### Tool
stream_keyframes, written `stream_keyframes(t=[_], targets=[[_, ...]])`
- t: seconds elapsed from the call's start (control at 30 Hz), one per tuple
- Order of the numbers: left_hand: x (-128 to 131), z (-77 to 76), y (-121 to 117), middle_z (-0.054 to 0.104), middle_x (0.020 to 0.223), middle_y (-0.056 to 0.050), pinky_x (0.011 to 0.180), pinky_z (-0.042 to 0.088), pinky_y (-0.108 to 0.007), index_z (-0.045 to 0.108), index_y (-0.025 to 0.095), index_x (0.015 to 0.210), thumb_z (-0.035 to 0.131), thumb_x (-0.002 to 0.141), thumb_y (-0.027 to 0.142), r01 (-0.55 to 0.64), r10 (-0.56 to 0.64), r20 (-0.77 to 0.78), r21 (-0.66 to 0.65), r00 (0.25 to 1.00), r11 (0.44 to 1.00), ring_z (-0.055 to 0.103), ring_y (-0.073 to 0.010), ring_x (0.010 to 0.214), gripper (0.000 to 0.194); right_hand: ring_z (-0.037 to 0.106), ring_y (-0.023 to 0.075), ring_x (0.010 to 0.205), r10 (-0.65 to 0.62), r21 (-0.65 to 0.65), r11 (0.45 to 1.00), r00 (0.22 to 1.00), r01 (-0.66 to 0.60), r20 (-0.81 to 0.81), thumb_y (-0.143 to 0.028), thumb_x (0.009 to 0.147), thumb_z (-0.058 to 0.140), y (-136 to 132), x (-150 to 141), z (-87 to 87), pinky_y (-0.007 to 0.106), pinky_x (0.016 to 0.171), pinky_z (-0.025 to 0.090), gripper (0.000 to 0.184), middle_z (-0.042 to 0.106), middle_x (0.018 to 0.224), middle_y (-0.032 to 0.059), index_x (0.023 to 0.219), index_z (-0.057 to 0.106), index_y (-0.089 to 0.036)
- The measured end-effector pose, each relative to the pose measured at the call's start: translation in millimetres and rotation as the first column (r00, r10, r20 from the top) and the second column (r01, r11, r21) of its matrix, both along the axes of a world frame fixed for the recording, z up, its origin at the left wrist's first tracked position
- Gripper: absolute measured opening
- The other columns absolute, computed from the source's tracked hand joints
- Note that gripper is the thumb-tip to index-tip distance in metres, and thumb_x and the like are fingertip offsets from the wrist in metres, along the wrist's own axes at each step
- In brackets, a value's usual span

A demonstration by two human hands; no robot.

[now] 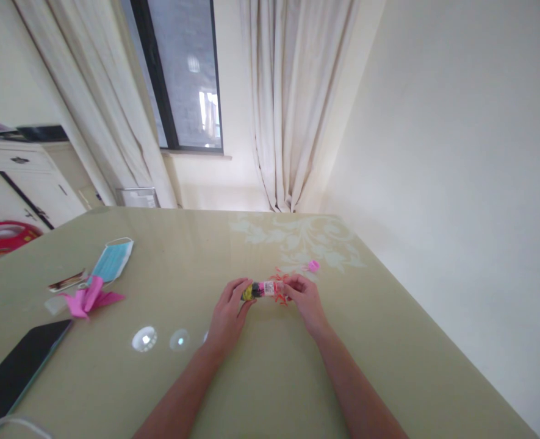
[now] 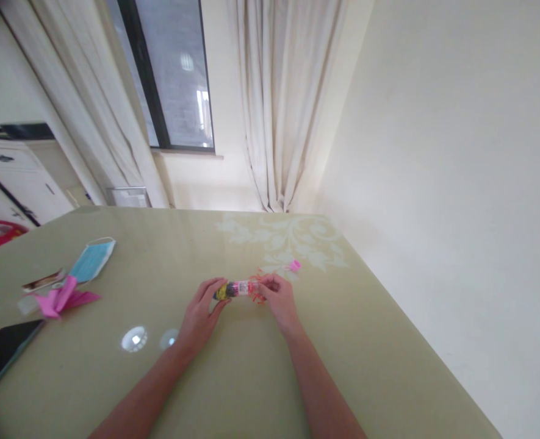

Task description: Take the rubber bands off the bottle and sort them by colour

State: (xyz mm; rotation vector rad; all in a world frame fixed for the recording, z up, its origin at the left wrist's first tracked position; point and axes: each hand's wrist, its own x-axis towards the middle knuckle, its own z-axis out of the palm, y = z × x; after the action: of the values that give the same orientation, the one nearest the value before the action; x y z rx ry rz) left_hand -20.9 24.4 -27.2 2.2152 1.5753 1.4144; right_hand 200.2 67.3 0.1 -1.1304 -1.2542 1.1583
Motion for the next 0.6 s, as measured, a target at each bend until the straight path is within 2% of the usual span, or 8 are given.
stream_keyframes(t=[0.1,0.17,0.3,0.37,0.47,0.53,0.6], targets=[[1,-0.9,0,0.064,0.13,-0.008,0.106,0.055,-0.039,0.057,0.027,0.136,0.061,0.097,0.025,-0.01,0.01,0.003,-0.006,1.0,1.0,0.066,-0.0225,0.12,0.039,0.059,0.0162,0.056,-0.025,0.065,0.998,0.994,0.018,0.102,-0.047,0.074,0.083,0,1,1.9,0.029,0.056,0.047,0.027,0.07,0.064,0.0023,0.071,0.076,-0.021],[1,-1.1,0,0.064,0.13,-0.008,0.107,0.055,-0.04,0.056,0.026,0.136,0.061,0.098,0.025,-0.012,0.012,0.009,-0.018,1.0,1.0,0.065,-0.0231,0.12,0.039,0.063,0.0183,0.063,-0.009,0.107,0.994,0.986,-0.009,0.166,-0.048,0.08,0.079,-1,1,5.2,0.03,0.06,0.05,0.026,0.073,0.071,0.004,0.078,0.081,-0.022],[0,-0.7,0,0.063,0.13,-0.008,0.106,0.055,-0.042,0.056,0.027,0.136,0.06,0.098,0.026,-0.012,0.014,0.027,-0.05,1.0,0.999,0.065,-0.0242,0.119,0.037,0.068,0.024,0.098,0.097,0.2,0.97,0.975,-0.137,0.198,-0.052,0.091,0.067,-7,0,13.6,0.036,0.083,0.056,0.031,0.074,0.105,0.0086,0.096,0.083,-0.026],[0,-0.3,0,0.063,0.129,-0.009,0.106,0.055,-0.042,0.056,0.027,0.135,0.059,0.098,0.026,-0.008,0.01,0.038,-0.058,0.999,0.998,0.066,-0.0244,0.119,0.037,0.065,0.0246,0.11,0.179,0.161,0.964,0.965,-0.211,0.194,-0.054,0.095,0.061,-10,1,16.7,0.036,0.091,0.055,0.035,0.07,0.122,0.0091,0.103,0.082,-0.027],[1,0.4,-1,0.063,0.129,-0.008,0.106,0.055,-0.039,0.056,0.026,0.135,0.059,0.098,0.025,0.014,-0.011,0.052,-0.068,0.999,0.998,0.066,-0.0234,0.119,0.037,0.063,0.0249,0.113,0.296,0.063,0.948,0.94,-0.31,0.17,-0.055,0.098,0.054,-14,3,19.1,0.037,0.091,0.055,0.041,0.061,0.141,0.0082,0.108,0.081,-0.027],[1,0.9,0,0.064,0.129,-0.008,0.105,0.055,-0.039,0.057,0.026,0.133,0.059,0.097,0.025,0.024,-0.017,0.081,-0.084,0.997,0.996,0.066,-0.0232,0.119,0.036,0.063,0.0256,0.113,0.321,0.053,0.941,0.932,-0.334,0.167,-0.056,0.098,0.053,-16,3,21.1,0.038,0.09,0.054,0.043,0.059,0.144,0.008,0.109,0.081,-0.027],[1,1.6,0,0.063,0.128,-0.008,0.105,0.055,-0.04,0.058,0.026,0.132,0.06,0.097,0.026,0.027,-0.012,0.13,-0.111,0.991,0.994,0.066,-0.0238,0.118,0.035,0.062,0.0265,0.116,0.288,0.102,0.945,0.941,-0.309,0.18,-0.056,0.098,0.052,-18,3,24.9,0.038,0.09,0.054,0.043,0.06,0.143,0.0079,0.109,0.082,-0.028]])
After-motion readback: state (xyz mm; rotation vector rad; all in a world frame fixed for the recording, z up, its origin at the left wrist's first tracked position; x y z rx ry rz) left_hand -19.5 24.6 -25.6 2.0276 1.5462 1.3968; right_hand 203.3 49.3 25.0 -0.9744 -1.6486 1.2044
